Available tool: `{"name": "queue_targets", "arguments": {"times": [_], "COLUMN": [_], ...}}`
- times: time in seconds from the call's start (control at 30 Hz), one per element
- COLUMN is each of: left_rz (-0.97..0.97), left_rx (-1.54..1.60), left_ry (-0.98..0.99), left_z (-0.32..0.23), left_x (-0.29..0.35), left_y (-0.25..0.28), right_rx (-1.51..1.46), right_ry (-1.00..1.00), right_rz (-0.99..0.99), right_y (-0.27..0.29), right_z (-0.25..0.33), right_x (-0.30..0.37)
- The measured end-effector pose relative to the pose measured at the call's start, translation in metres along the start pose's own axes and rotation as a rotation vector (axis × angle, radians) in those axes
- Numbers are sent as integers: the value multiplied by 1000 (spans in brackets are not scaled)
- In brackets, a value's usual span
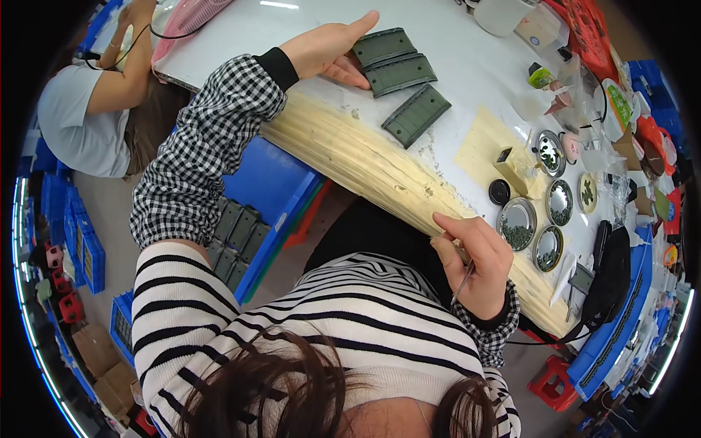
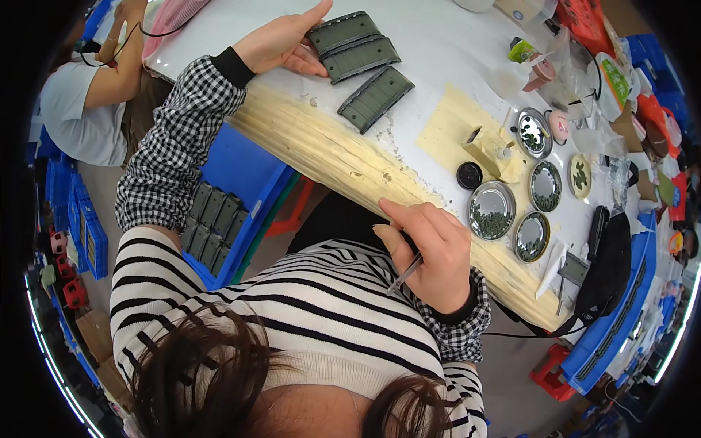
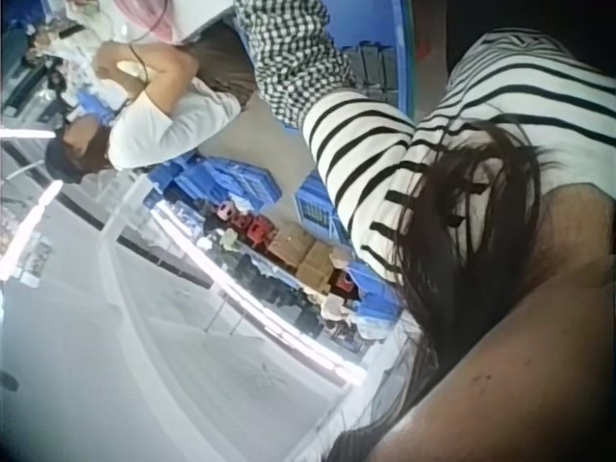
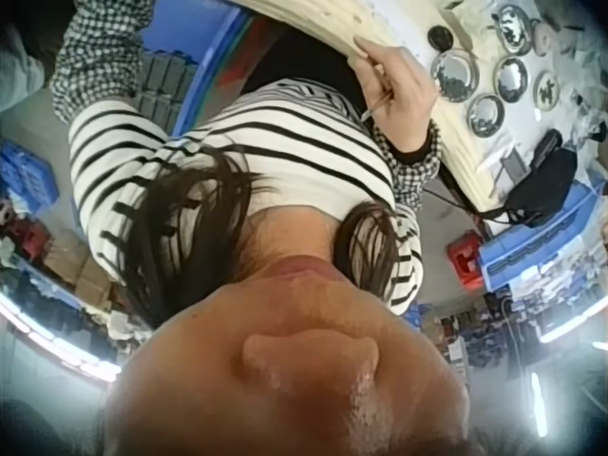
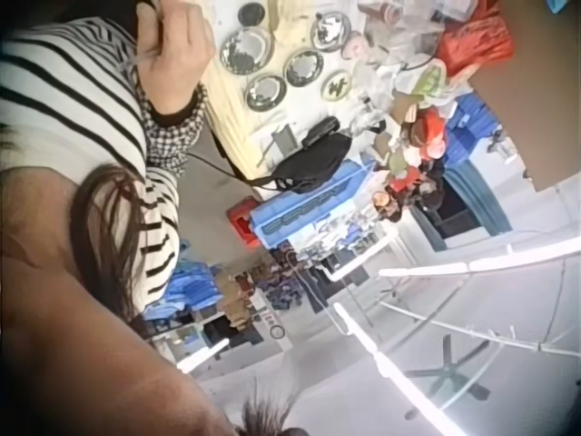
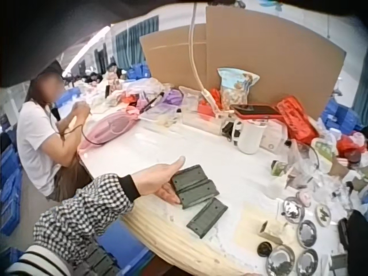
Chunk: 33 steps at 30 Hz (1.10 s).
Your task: Assembling and inspecting small green plastic components for toys at a factory workbench.
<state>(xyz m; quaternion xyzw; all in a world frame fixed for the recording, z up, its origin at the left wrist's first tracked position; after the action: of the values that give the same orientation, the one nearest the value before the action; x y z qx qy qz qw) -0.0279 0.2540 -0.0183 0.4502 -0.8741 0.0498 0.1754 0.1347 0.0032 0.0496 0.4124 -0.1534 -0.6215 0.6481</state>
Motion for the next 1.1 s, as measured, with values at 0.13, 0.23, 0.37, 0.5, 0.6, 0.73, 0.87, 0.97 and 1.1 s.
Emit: {"name": "queue_targets", "arguments": {"times": [0.13, 0.23, 0.37, 0.5, 0.6, 0.73, 0.87, 0.97, 1.1], "left_rz": [-122, -367, -387, -267, -193, 69, 563, 506, 288], "left_rx": [-589, -1107, -1237, -1198, -1309, -1268, -1235, -1634, -1841], "left_ry": [-134, -433, -597, -520, -481, -496, -485, -824, -1572], "left_z": [-12, -27, -24, -10, -24, -28, -51, -57, -63], "left_x": [-10, 3, 36, 41, 40, 7, -8, -21, -32], "left_y": [11, 2, -49, -70, -69, -61, -70, -75, -99], "right_rx": [-31, -8, 16, 17, 3, 7, 13, -1, 24], "right_ry": [-20, -8, -11, 10, 22, 4, -1, 14, -20], "right_rz": [-11, -8, 1, 10, 3, 12, 13, 14, 44], "right_y": [-1, -1, -4, -6, -6, -8, -8, -9, -13], "right_z": [0, 2, -1, 3, 6, 4, 3, 8, 9], "right_x": [1, 0, -1, -5, -6, -5, -4, -5, -3]}}
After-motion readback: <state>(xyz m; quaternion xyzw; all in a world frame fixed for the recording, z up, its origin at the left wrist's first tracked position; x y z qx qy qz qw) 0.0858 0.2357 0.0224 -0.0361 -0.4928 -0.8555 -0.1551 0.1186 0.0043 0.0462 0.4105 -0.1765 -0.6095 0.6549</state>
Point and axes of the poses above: each hand's wrist, its own x-axis away from the middle knuckle, its own y-axis out of the back of the hand, z = x × y, the point moved 9 cm from there along -x, towards the middle knuckle, and after that the axes turned 7 degrees about x, right-handed, at the moved point
